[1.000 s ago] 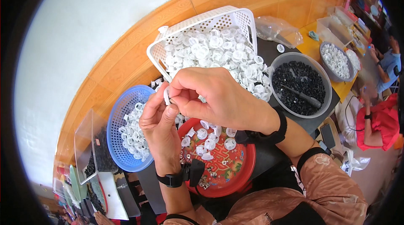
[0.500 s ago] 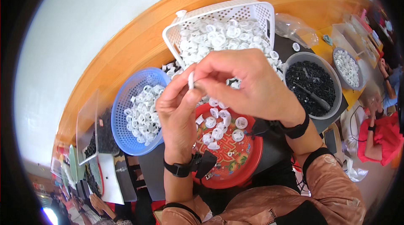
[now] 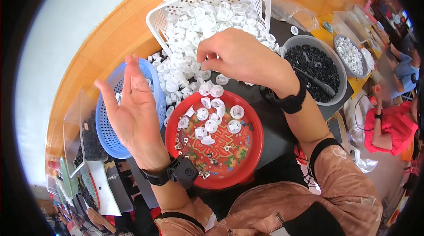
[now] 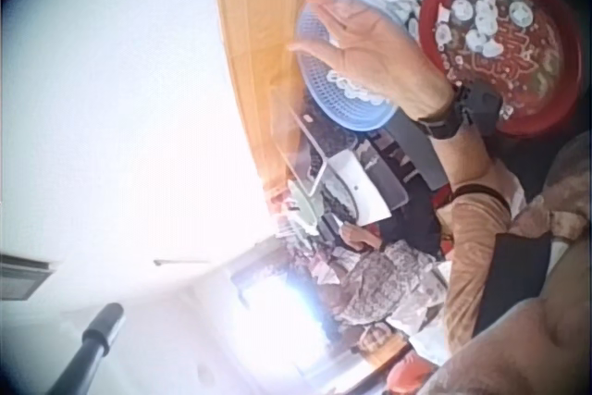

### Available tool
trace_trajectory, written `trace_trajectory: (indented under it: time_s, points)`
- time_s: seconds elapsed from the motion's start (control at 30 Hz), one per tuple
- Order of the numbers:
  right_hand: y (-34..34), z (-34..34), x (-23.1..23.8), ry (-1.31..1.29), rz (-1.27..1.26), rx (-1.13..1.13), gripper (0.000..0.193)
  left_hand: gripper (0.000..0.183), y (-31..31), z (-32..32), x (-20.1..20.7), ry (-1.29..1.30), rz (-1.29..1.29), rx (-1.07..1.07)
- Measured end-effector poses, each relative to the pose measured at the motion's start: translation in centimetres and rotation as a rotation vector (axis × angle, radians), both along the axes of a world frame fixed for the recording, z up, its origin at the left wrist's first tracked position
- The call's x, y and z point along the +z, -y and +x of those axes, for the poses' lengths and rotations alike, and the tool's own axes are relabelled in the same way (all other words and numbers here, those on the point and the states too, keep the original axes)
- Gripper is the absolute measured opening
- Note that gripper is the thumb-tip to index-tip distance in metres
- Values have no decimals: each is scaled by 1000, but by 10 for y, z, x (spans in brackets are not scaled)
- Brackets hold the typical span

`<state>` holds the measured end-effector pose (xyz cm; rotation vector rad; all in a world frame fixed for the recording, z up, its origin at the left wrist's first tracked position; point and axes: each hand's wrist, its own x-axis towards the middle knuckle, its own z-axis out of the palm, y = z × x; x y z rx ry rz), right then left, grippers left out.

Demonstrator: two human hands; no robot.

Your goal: Manually assembling small plastic housing components by inserting springs and internal parts.

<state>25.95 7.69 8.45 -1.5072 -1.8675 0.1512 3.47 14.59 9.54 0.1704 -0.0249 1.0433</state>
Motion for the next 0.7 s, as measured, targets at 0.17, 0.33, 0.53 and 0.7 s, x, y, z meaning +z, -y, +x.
trace_trajectory:
  time_s: [0.17,0.33,0.53,0.7]
  points:
    - [-14,-9,-39,136,-289,166,22,46,11,7,-1,-286,242,78]
    - [-19,-4,-58,203,-415,228,20,26,31,8,13,-334,382,41]
    - [-6,2,-57,209,-435,156,18,21,66,11,29,-515,650,287]
    - [24,3,-34,-827,-638,470,23,20,88,15,17,-929,768,303]
